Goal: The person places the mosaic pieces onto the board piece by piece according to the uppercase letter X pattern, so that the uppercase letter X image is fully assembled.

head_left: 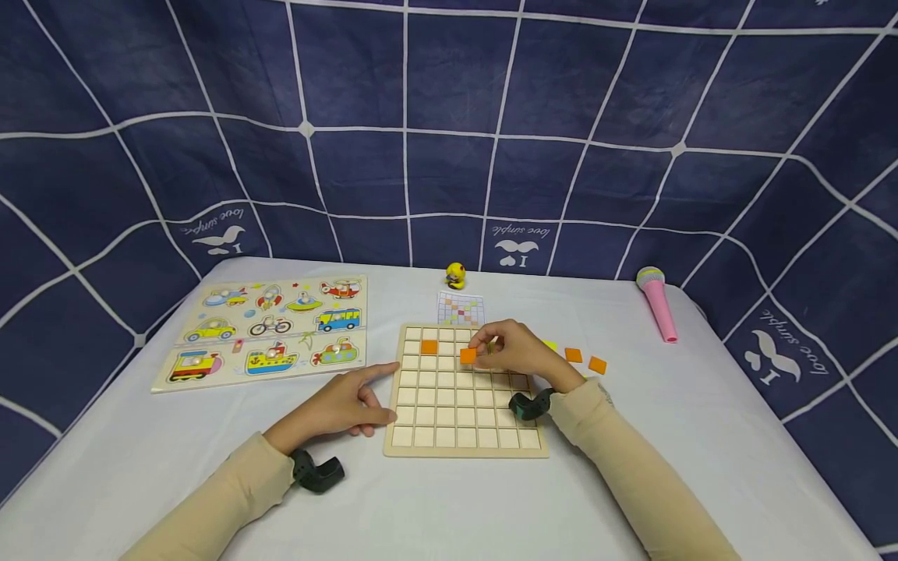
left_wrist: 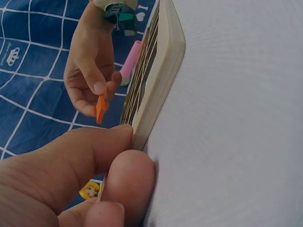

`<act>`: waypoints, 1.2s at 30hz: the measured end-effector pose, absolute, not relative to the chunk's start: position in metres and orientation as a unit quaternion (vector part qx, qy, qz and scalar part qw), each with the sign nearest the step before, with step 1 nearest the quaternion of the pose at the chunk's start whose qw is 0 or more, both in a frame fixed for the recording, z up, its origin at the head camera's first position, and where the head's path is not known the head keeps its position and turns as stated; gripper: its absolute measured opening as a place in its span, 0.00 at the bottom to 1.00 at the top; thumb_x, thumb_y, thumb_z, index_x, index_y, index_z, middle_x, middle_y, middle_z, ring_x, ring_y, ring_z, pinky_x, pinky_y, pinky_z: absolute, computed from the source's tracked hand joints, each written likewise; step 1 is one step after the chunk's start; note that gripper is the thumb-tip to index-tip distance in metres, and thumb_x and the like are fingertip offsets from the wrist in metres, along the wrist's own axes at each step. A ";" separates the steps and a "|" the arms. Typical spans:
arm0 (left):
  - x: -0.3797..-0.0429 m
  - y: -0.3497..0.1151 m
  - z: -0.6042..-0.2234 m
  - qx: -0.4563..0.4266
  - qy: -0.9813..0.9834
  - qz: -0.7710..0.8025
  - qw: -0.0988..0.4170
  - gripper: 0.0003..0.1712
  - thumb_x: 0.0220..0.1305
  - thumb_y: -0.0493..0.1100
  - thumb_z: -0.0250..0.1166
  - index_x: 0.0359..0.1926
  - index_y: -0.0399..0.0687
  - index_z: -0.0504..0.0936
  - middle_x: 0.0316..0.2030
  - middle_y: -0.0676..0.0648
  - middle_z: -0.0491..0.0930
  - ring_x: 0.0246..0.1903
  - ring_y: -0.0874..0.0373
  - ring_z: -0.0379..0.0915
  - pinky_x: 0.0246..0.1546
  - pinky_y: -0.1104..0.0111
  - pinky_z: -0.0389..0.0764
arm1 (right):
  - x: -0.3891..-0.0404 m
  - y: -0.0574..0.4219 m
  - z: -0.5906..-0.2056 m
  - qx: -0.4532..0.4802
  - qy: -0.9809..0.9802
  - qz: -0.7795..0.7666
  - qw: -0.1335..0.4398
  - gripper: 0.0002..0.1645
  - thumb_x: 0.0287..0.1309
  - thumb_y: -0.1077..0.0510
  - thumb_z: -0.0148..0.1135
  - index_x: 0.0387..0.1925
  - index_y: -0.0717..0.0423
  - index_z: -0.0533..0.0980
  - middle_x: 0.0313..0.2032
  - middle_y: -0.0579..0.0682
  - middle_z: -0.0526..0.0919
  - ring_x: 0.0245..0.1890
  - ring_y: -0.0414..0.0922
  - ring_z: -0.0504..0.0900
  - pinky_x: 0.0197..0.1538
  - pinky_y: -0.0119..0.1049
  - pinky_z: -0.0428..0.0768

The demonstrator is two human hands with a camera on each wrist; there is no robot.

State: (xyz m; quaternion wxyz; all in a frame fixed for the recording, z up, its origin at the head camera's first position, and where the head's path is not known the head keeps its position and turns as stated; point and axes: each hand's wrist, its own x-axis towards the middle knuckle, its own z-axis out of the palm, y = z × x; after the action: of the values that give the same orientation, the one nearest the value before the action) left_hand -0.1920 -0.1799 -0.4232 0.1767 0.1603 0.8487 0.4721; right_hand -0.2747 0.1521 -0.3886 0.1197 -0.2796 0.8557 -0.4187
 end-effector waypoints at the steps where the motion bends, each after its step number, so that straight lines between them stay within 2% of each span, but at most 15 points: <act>1: -0.192 -0.180 -0.423 0.161 0.849 0.472 0.176 0.50 0.64 0.41 0.80 0.81 0.36 0.65 0.23 0.49 0.83 0.19 0.59 0.79 0.20 0.70 0.78 | -0.275 0.150 -0.389 -0.281 0.856 -0.418 0.122 0.13 0.59 0.64 0.78 0.46 0.63 0.87 0.35 0.47 0.86 0.28 0.42 0.73 0.35 0.33 0.74; 19: -0.193 -0.180 -0.425 0.159 0.850 0.471 0.175 0.50 0.64 0.41 0.80 0.81 0.36 0.65 0.23 0.49 0.83 0.19 0.59 0.80 0.19 0.69 0.79 | -0.284 0.127 -0.395 -0.291 0.859 -0.397 0.141 0.09 0.58 0.68 0.77 0.41 0.62 0.86 0.32 0.45 0.85 0.27 0.39 0.72 0.38 0.32 0.73; 36: -0.193 -0.180 -0.424 0.153 0.851 0.469 0.178 0.50 0.64 0.41 0.80 0.81 0.36 0.65 0.23 0.49 0.83 0.19 0.59 0.79 0.20 0.70 0.78 | -0.287 0.113 -0.396 -0.289 0.881 -0.347 0.141 0.09 0.54 0.65 0.80 0.37 0.57 0.87 0.28 0.41 0.83 0.30 0.37 0.74 0.41 0.32 0.75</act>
State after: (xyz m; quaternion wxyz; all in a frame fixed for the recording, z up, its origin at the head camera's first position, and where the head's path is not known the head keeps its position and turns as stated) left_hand -0.1926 -0.1800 -0.4237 0.1779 0.1535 0.8512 0.4693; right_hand -0.2870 0.1130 -0.3964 0.1406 -0.2889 0.8812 -0.3467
